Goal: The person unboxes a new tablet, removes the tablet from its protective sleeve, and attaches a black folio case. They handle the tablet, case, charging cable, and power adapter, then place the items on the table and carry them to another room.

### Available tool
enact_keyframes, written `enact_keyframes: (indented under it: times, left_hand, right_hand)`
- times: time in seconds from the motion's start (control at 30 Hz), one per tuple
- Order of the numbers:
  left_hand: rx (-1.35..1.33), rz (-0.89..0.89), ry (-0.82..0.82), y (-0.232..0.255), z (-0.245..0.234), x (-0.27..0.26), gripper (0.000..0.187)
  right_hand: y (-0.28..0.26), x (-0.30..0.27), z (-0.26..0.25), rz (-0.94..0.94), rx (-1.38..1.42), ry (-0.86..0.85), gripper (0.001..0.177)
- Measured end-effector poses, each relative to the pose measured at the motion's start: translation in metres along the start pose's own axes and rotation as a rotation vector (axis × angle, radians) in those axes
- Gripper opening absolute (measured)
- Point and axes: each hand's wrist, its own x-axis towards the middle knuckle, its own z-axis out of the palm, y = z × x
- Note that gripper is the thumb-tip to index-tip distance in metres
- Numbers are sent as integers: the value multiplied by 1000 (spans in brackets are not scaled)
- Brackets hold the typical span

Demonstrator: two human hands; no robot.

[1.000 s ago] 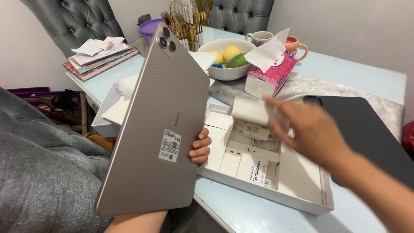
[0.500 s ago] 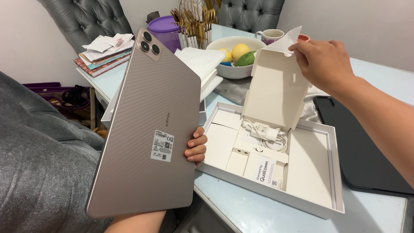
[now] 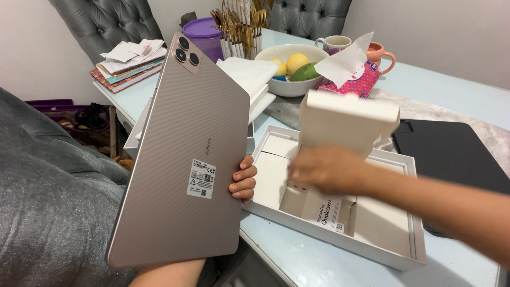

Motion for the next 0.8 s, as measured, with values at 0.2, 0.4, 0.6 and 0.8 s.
enact_keyframes:
  times: [0.2, 0.4, 0.6, 0.8]
  left_hand:
    - [-46, 7, -45, -6, -11, 2, 62]
    - [-12, -5, -46, -6, -10, -3, 62]
    - [-24, -30, -73, -5, -10, -3, 67]
    - [-45, -26, -77, -4, -15, -2, 67]
  right_hand:
    - [-44, -10, 40, 128, 443, -335, 28]
    - [-41, -18, 42, 191, 377, -524, 51]
    - [-42, -20, 42, 268, 564, -320, 55]
    - [-40, -13, 53, 349, 351, -319, 57]
